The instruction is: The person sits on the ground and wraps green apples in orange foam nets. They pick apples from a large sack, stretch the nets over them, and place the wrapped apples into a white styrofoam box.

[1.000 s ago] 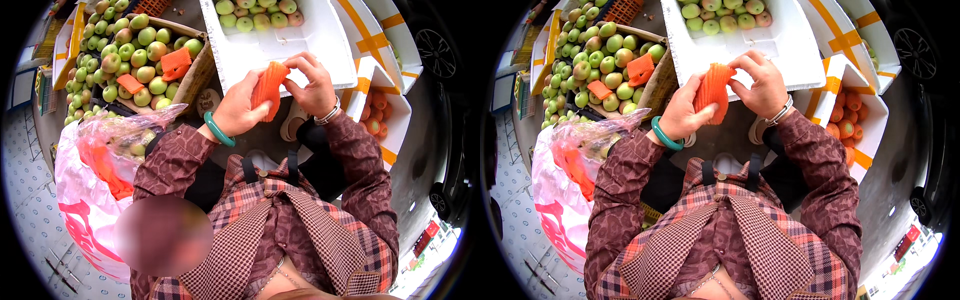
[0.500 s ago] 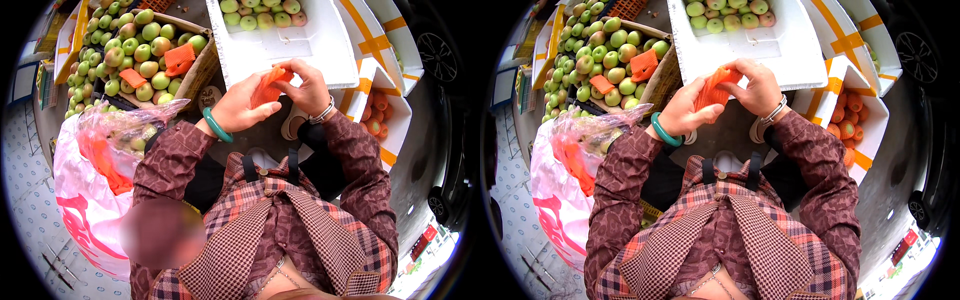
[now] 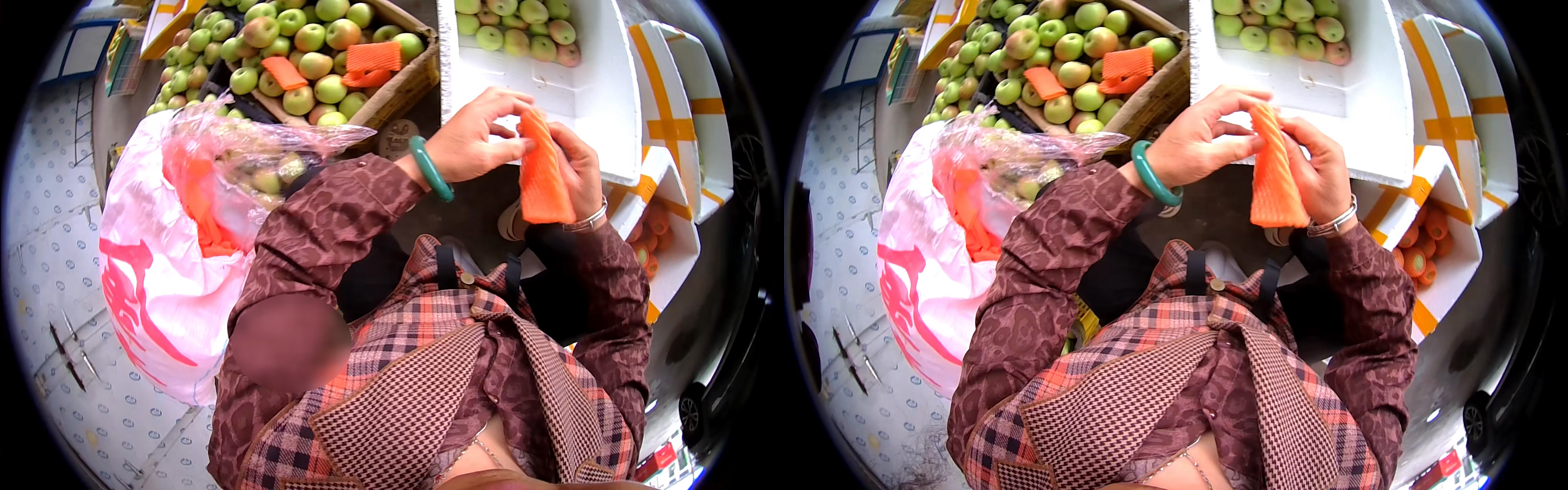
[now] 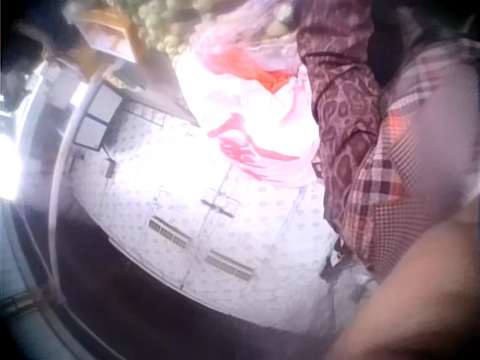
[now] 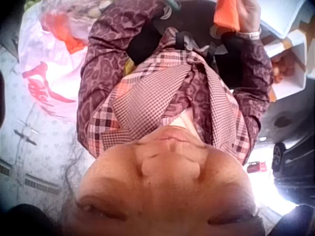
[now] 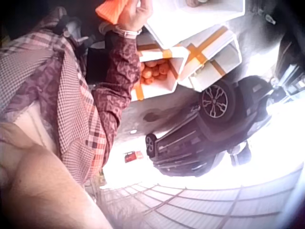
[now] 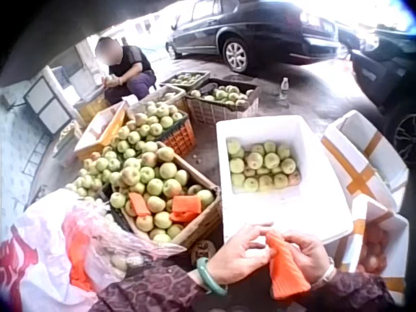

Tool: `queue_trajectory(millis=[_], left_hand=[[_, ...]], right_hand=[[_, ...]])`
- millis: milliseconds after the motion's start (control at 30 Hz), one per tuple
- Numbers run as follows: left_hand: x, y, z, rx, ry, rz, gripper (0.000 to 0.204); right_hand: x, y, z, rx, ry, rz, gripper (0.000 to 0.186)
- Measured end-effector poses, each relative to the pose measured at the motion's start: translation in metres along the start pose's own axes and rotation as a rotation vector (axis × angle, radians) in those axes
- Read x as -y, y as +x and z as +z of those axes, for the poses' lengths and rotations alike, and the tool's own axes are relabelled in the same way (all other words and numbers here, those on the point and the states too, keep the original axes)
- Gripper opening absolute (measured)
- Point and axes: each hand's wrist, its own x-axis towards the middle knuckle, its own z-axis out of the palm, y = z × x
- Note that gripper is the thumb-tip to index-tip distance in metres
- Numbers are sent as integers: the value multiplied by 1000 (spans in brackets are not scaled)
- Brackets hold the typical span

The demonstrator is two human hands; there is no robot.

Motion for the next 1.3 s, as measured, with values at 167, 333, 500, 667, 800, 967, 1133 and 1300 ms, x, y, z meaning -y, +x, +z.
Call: queue_trajectory(millis=[167, 333, 500, 667, 800, 967, 1133, 1300], left_hand=[[-9, -2, -5, -109, 160, 45, 15], [-9, -4, -5, -109, -465, -79, 17], [9, -5, 1, -90, -669, -230, 20], [2, -2, 1, -18, -721, -264, 22], [1, -6, 6, 62, -730, -296, 22], [19, -7, 10, 2, -377, -64, 21], [15, -11, 8, 81, -271, -193, 40], [29, -7, 6, 166, -796, -306, 22]], right_hand=[[0, 2, 1, 10, 256, 106, 18], [-8, 5, -2, -30, 244, -31, 18], [13, -3, 8, 155, 793, 28, 34], [9, -23, 20, 318, 1077, 379, 55], [6, -27, 16, 463, 996, 331, 58], [41, -23, 30, 132, 995, 254, 38], [26, -23, 15, 242, 1067, 243, 41], [19, -25, 10, 398, 1069, 250, 49]])
